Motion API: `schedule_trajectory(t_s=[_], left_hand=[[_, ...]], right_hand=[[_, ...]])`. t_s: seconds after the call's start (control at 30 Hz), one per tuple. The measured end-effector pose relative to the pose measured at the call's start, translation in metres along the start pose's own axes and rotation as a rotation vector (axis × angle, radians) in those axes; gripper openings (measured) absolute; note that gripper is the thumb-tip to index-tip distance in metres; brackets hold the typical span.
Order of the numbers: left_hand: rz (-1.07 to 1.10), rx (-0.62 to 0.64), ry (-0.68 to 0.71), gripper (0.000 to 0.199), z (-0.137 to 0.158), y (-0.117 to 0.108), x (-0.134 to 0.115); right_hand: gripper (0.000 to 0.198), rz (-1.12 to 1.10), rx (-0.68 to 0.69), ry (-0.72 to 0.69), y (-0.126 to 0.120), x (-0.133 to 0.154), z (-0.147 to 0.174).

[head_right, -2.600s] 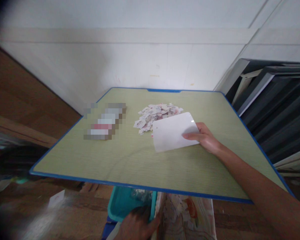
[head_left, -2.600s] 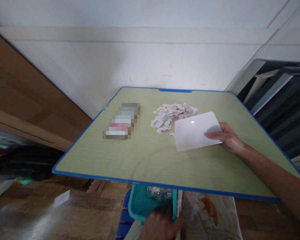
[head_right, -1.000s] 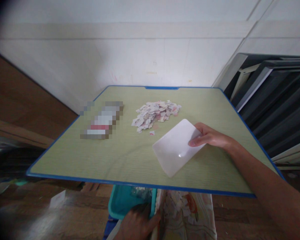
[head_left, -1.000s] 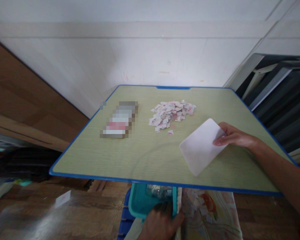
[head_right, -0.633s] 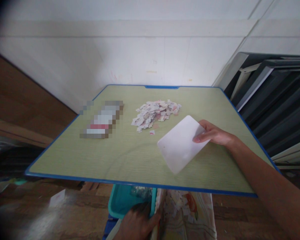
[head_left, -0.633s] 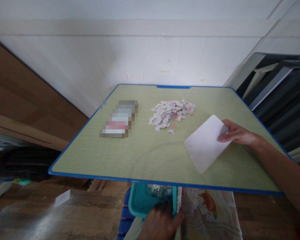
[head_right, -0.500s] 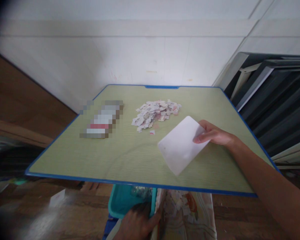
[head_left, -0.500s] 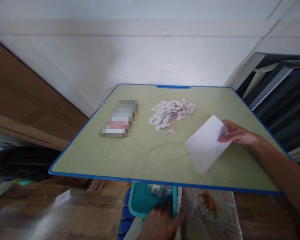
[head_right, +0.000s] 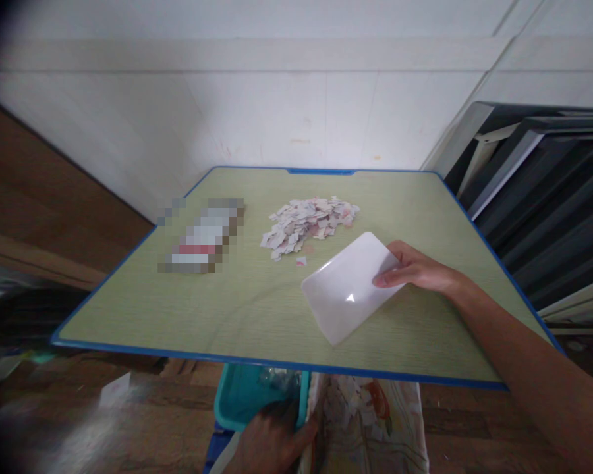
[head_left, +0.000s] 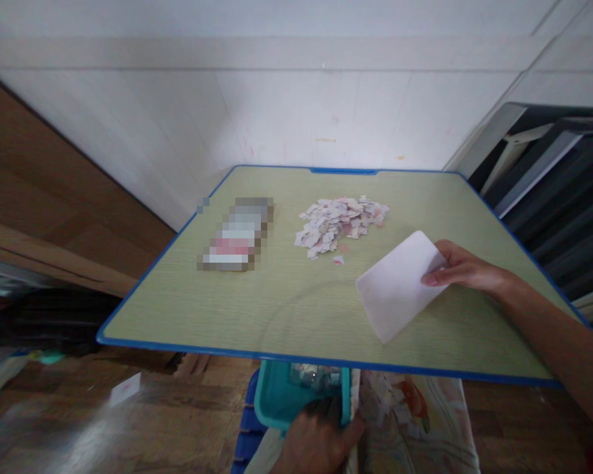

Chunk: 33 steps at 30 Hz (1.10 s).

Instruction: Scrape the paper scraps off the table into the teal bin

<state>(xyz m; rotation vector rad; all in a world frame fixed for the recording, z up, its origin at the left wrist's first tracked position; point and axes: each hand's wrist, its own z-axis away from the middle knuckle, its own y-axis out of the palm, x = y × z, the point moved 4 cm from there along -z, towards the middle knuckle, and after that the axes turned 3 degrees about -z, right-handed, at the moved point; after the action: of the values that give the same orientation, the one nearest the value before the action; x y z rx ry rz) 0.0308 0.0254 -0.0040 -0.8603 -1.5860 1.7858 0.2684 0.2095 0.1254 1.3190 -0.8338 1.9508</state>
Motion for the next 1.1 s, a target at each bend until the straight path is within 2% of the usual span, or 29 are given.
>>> schedule_trajectory(t_s=[0.2, 0.4, 0.5, 0.63, 0.7, 0.87, 0.97, 1.1], left_hand=[[0.009, 0.013, 0.002, 0.035, 0.000, -0.002, 0.000], [0.000, 0.006, -0.020, 0.031, 0.000, -0.001, 0.001], [0.004, 0.016, -0.017, 0.031, 0.000, 0.001, 0.000], [-0.001, 0.013, -0.005, 0.035, 0.000, 0.000, -0.001], [-0.010, 0.020, -0.001, 0.034, 0.000, -0.001, 0.000], [-0.009, 0.044, 0.016, 0.037, 0.000, -0.003, -0.001], [0.001, 0.028, 0.002, 0.039, 0.001, -0.001, 0.000], [0.016, 0.039, -0.005, 0.040, 0.002, 0.004, 0.000]], right_hand=[[0.026, -0.013, -0.035, -0.021, 0.014, 0.002, -0.006], [0.025, -0.207, -0.092, -0.145, -0.009, 0.002, 0.001], [0.021, -0.080, -0.008, -0.066, -0.021, 0.001, 0.008], [0.015, 0.151, 0.123, 0.002, -0.024, 0.001, 0.012], [0.015, 0.208, 0.137, -0.011, -0.021, 0.003, 0.010], [0.032, 0.209, 0.163, -0.010, -0.001, 0.005, 0.001], [0.032, 0.179, 0.170, -0.015, 0.015, 0.009, -0.004], [0.033, 0.112, 0.124, -0.090, 0.034, 0.014, -0.011]])
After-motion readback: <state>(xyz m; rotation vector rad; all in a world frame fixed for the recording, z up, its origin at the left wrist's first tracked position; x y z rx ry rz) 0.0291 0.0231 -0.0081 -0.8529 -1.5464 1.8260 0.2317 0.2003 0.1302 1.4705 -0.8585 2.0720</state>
